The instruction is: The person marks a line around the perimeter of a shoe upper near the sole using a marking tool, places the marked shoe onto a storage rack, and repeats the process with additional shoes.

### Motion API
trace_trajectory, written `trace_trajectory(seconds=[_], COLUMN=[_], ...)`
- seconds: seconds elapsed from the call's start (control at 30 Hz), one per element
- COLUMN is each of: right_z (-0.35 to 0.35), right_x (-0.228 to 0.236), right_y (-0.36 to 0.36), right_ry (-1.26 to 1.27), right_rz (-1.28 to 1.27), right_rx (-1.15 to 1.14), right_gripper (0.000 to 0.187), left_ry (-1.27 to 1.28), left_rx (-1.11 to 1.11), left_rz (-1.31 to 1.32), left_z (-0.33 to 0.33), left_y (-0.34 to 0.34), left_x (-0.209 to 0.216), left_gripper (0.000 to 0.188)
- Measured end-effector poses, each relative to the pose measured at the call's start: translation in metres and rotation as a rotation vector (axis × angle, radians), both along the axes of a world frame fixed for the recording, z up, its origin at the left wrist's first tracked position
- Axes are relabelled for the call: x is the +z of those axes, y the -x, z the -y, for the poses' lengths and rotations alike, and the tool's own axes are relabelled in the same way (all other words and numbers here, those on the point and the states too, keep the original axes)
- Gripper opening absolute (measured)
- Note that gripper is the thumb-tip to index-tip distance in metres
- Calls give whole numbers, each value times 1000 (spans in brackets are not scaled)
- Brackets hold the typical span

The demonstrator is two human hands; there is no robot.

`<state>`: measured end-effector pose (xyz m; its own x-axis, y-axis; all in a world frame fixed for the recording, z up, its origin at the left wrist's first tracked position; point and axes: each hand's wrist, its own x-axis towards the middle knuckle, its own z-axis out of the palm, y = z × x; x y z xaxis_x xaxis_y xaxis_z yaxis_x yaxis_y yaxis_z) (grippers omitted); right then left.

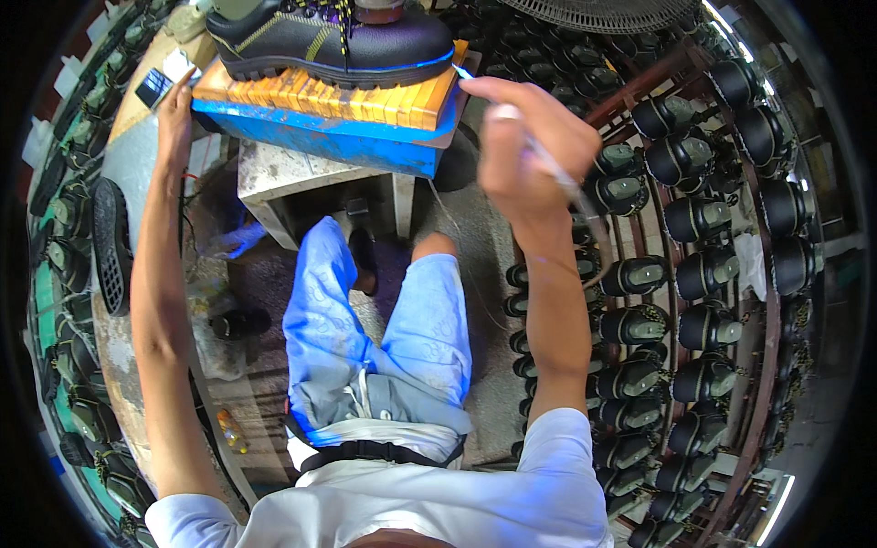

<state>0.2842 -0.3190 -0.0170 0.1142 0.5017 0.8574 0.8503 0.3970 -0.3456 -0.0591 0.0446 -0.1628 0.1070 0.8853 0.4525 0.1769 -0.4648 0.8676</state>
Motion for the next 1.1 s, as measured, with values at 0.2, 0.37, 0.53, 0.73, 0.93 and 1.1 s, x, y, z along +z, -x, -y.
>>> trace_trajectory(seconds=[0.2, 0.37, 0.53, 0.73, 0.93, 1.1], right_z=[12, -7, -68, -91, -134, -159], right_x=[-1, -16, -44, -26, -50, -43], right_y=[16, 23, 48, 43, -20, -4], right_ry=[109, 270, 205, 440, 388, 470], right_rz=[-1140, -1161, -419, -200, -313, -147], right_rx=[643, 671, 206, -153, 26, -122], right_gripper=[46, 46, 41, 87, 89, 95], left_ry=[-89, 127, -420, -671, -106, -474], left_rx=[287, 110, -64, -17, -290, -234], left_rz=[151, 207, -211, -705, -670, -150], left_z=[99, 264, 264, 101, 109, 133], left_y=[-3, -37, -49, -90, -139, -117], left_x=[-5, 17, 66, 171, 209, 181], left_gripper=[38, 37, 35, 92, 79, 84])
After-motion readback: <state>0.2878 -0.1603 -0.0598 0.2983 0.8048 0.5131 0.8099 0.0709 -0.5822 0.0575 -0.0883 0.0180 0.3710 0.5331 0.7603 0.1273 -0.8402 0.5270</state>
